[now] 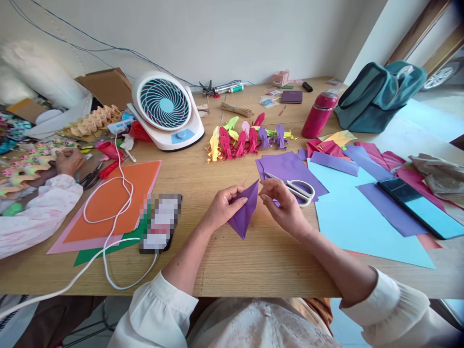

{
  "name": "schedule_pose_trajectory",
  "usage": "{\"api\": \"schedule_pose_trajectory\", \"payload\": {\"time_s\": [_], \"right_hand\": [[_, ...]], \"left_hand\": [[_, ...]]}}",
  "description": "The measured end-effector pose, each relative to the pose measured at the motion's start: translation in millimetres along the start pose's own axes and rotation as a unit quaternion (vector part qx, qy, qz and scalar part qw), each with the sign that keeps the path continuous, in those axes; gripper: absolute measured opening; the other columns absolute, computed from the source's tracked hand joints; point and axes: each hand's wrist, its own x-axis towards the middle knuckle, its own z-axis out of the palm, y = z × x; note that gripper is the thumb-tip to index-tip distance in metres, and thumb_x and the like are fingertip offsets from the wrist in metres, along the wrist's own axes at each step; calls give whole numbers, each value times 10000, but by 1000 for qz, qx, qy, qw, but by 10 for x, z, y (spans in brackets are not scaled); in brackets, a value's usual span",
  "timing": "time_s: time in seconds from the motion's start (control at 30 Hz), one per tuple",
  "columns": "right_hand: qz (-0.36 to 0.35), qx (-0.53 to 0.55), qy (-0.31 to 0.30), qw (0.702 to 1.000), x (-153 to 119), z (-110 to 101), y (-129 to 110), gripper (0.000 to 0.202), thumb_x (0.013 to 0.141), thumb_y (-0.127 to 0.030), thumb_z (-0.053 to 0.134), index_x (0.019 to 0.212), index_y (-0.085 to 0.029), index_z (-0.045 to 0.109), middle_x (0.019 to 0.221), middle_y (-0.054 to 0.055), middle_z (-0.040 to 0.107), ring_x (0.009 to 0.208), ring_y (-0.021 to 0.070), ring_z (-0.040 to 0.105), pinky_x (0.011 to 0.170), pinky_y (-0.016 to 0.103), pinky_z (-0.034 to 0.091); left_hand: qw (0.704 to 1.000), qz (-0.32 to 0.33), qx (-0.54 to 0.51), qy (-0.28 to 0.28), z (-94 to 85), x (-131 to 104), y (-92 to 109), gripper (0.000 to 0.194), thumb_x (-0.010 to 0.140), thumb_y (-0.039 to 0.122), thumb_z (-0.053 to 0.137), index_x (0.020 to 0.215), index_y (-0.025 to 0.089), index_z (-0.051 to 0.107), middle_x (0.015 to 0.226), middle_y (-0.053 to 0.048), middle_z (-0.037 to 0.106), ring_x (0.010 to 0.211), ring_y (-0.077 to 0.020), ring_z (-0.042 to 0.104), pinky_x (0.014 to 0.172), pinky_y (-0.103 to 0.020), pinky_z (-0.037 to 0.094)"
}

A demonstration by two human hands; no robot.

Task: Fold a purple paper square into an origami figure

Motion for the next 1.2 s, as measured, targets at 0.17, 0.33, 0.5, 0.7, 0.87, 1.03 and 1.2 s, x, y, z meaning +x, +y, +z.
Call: {"api": "schedule_pose_trajectory", "payload": {"time_s": [0.17,0.33,0.5,0.7,0.87,1.03,1.2], "right_hand": [[-169,-87,-72,979,66,-155,-33,390,988,-161,462,1359,-277,499,996,65,595,813,175,573,755,339,516],[-181,-93,-156,967,118,-249,-43,269,995,-186,458,1167,-257,652,970,75,608,840,185,607,743,334,533],[-166,-54,-214,961,156,-322,-34,218,984,-232,521,1116,-257,693,999,77,644,894,188,648,795,340,549],[-145,-32,-271,951,156,-363,-52,210,952,-208,577,1089,-258,728,1006,63,616,875,167,647,789,314,548],[-124,-9,-284,951,159,-367,-55,167,949,-250,605,1025,-243,754,970,61,621,843,159,642,761,296,546],[-94,19,-302,948,163,-390,-40,159,946,-272,622,1005,-241,766,957,55,614,842,152,637,751,285,529],[-65,27,-300,951,166,-388,-40,138,928,-294,654,969,-210,756,915,47,622,809,154,629,740,296,513]], "left_hand": [[997,-15,2,-71,15,-20,32,223,903,265,617,1076,149,695,981,-63,732,858,-174,670,777,-256,492],[995,-9,26,-94,-30,-28,36,194,894,236,618,1046,155,706,1018,-64,734,938,-191,677,838,-269,504],[986,-9,40,-159,-71,-34,20,229,892,188,592,1094,166,697,1043,-61,743,962,-187,684,848,-270,515],[980,2,86,-177,-61,-40,60,206,873,152,582,1029,170,715,1041,-53,749,949,-186,680,854,-276,513],[976,11,88,-201,-59,-39,74,280,825,90,565,1046,170,718,1033,-51,755,938,-183,683,859,-276,514],[970,21,89,-225,-64,-45,84,330,794,62,544,1061,175,704,1019,-43,749,911,-176,682,812,-254,514],[967,24,125,-220,-17,-74,127,366,763,28,506,1040,181,690,944,-21,739,878,-168,676,820,-247,504]]}}
